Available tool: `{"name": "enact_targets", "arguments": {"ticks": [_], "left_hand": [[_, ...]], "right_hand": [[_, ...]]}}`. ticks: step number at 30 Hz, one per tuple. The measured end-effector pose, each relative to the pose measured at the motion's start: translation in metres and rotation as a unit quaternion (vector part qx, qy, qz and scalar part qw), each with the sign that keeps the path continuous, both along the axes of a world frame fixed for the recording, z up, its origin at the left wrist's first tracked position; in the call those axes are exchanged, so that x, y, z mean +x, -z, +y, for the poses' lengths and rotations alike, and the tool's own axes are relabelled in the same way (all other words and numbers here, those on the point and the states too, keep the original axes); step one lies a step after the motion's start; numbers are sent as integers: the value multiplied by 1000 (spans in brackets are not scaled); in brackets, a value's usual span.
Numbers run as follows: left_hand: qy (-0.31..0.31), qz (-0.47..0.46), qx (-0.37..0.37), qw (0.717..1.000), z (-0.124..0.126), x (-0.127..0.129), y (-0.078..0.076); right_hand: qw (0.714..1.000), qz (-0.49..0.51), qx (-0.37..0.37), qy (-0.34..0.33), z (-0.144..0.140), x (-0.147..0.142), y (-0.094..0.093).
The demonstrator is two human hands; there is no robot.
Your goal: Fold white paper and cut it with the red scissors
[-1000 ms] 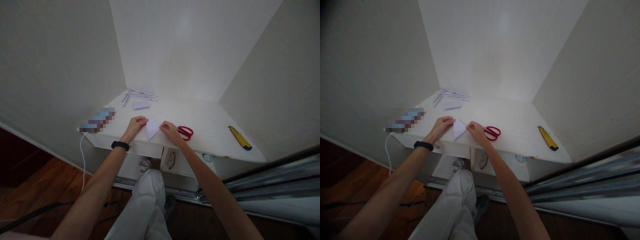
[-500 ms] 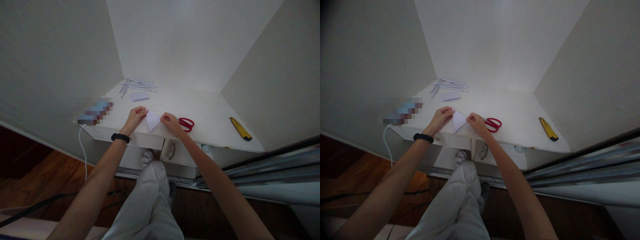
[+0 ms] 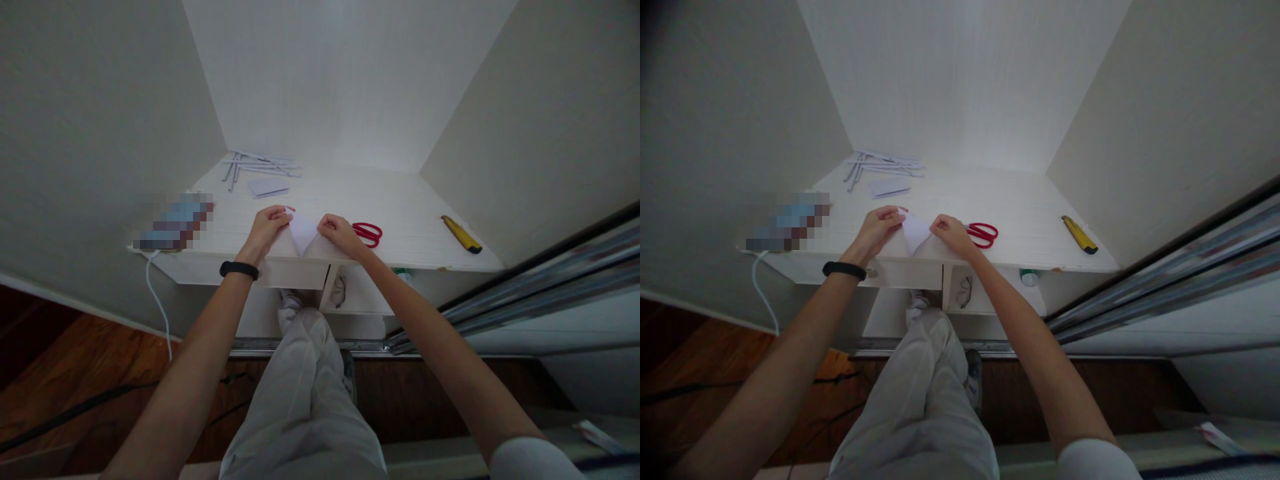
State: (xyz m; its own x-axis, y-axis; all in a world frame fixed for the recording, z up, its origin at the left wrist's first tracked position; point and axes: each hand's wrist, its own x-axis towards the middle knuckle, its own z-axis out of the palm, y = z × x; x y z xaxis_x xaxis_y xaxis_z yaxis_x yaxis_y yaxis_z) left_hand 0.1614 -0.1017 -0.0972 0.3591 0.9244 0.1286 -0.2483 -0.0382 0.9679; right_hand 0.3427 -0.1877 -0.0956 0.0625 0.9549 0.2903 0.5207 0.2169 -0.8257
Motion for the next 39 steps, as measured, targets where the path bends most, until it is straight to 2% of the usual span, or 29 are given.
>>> {"name": "enact_targets", "arguments": {"ticks": [5, 14, 39], "left_hand": [[16, -6, -1, 1000, 0, 0, -1], [-31, -25, -10, 999, -1, 5, 1], [-59, -28, -28, 998, -4, 6, -5]], "right_hand": [[1000, -3, 2, 1, 0, 1, 0], [1000, 0, 6, -5, 1, 1, 2], [999, 39, 2, -18, -2, 1, 1]]}}
